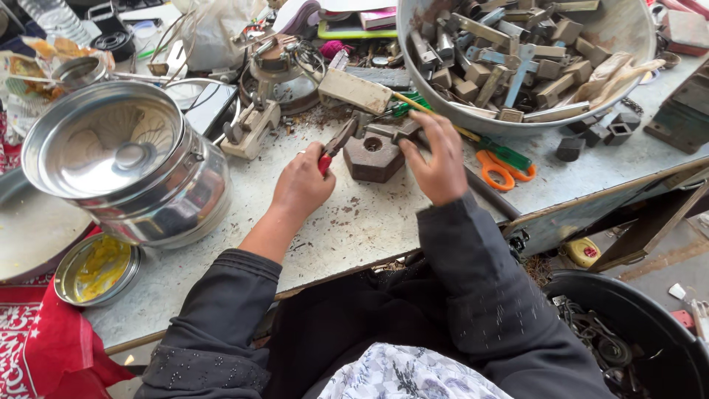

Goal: The person uses pliers and a hammer to adjust and shape metal lock components on a workbench. They repeatedly pick up lock parts, hold them with pliers, and strike them with a hammer to modify their shape.

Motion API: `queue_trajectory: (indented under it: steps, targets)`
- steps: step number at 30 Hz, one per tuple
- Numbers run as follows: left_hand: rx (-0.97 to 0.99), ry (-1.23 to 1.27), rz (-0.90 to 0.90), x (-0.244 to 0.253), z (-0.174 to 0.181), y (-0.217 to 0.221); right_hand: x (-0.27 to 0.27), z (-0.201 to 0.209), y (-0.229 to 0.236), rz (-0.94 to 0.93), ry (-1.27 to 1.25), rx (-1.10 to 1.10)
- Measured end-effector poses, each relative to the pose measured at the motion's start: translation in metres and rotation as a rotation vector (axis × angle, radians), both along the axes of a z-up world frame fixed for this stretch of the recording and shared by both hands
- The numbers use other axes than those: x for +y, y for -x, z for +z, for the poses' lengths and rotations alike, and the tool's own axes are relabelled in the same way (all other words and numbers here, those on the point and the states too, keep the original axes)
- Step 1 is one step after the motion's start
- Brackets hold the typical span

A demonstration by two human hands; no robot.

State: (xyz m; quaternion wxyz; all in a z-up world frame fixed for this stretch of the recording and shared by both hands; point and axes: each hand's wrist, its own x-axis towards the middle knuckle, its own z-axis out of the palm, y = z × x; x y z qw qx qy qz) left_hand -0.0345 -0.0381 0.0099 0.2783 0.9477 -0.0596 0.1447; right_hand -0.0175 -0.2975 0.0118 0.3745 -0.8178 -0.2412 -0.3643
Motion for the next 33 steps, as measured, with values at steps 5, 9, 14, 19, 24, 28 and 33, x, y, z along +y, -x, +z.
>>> queue_trajectory:
  steps: [5, 9, 14, 19, 24, 28, 33]
  targets:
    - [-0.113, -0.051, 0.003, 0.009, -0.002, -0.008, -0.045, -0.012, 0.043, -0.308, 0.210, 0.086]
    - [-0.315, -0.071, -0.022, 0.012, -0.009, -0.009, -0.070, -0.023, 0.057, -0.375, 0.305, 0.108]
    - [-0.373, -0.268, -0.029, 0.020, 0.001, -0.004, -0.064, -0.027, 0.058, -0.499, 0.449, 0.103]
    - [-0.408, -0.398, -0.029, 0.028, 0.018, 0.005, -0.060, -0.030, 0.054, -0.515, 0.549, 0.245]
    - [-0.459, -0.422, -0.048, 0.033, 0.030, 0.011, -0.069, -0.026, 0.055, -0.403, 0.441, 0.228]
    - [-0.467, -0.405, -0.075, 0.039, 0.032, 0.012, -0.069, -0.018, 0.072, -0.104, -0.043, 0.468]
    - [-0.470, -0.383, -0.076, 0.043, 0.028, 0.010, -0.048, -0.002, 0.096, 0.093, -0.283, 0.741]
